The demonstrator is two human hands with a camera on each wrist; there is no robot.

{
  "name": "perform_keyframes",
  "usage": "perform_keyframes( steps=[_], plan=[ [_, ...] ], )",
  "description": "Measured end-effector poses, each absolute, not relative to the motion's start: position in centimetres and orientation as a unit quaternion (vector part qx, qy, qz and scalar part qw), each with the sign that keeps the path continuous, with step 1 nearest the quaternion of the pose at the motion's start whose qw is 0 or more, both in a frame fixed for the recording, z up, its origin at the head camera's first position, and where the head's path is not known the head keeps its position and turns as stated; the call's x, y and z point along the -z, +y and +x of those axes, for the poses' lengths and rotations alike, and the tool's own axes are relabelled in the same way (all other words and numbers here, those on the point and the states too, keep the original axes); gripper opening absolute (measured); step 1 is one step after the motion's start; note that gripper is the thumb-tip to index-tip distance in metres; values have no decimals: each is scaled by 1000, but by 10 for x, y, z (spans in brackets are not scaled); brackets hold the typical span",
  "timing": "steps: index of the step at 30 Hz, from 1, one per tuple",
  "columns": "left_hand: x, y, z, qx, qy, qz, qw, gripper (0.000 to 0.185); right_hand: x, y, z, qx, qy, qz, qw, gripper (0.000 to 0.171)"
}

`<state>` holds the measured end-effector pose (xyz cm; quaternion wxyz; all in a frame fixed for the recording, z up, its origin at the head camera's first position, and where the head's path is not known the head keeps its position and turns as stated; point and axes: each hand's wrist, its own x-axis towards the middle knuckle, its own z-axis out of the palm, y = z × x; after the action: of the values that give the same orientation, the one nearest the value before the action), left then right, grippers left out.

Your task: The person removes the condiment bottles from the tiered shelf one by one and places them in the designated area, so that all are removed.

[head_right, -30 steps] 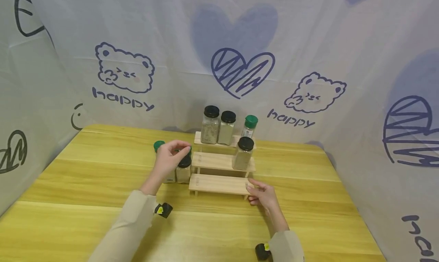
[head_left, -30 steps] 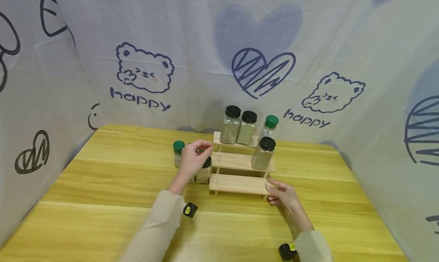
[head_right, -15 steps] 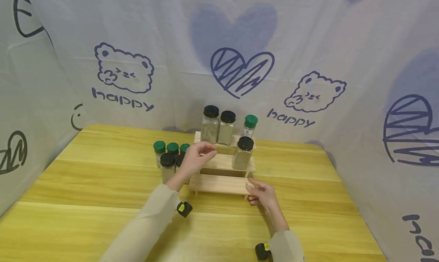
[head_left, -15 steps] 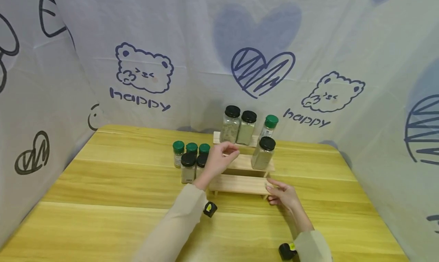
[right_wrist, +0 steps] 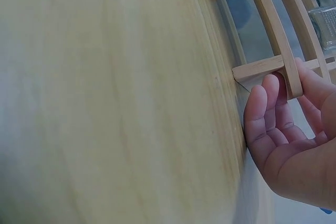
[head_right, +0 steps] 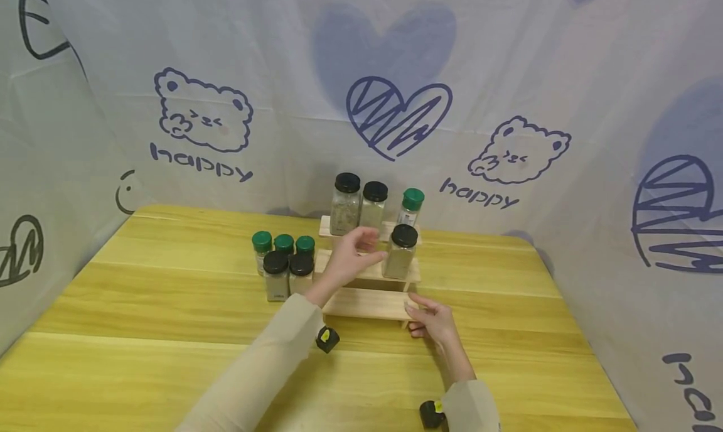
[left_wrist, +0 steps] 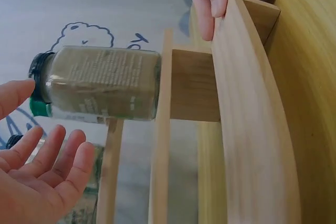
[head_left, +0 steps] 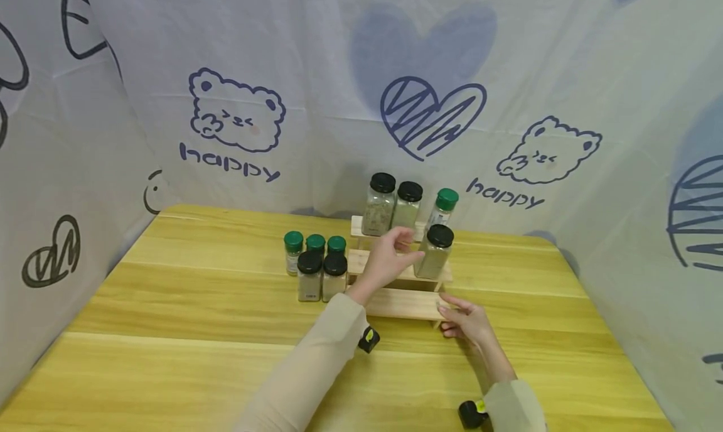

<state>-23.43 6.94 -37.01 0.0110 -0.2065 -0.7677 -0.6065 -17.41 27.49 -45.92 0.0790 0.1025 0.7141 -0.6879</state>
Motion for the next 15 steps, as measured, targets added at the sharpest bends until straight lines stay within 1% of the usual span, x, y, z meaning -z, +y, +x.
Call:
perform_keyframes(
  steps=[6, 9, 10, 15],
  plan=[
    [377, 80, -240, 610, -767, -200, 14, 51, 460, 278, -171, 705, 704, 51, 71, 45],
    [379, 83, -242, 612, -763, -207, 20, 54, 460, 277, -173, 699, 708, 65, 75, 48],
    [379, 84, -242, 612, -761, -212, 24, 54, 460, 276, -174, 692, 713, 85, 77, 51],
    [382, 92, -245, 608, -757, -236, 44, 57, 458, 274, -175, 689, 710, 114, 88, 52]
  ],
)
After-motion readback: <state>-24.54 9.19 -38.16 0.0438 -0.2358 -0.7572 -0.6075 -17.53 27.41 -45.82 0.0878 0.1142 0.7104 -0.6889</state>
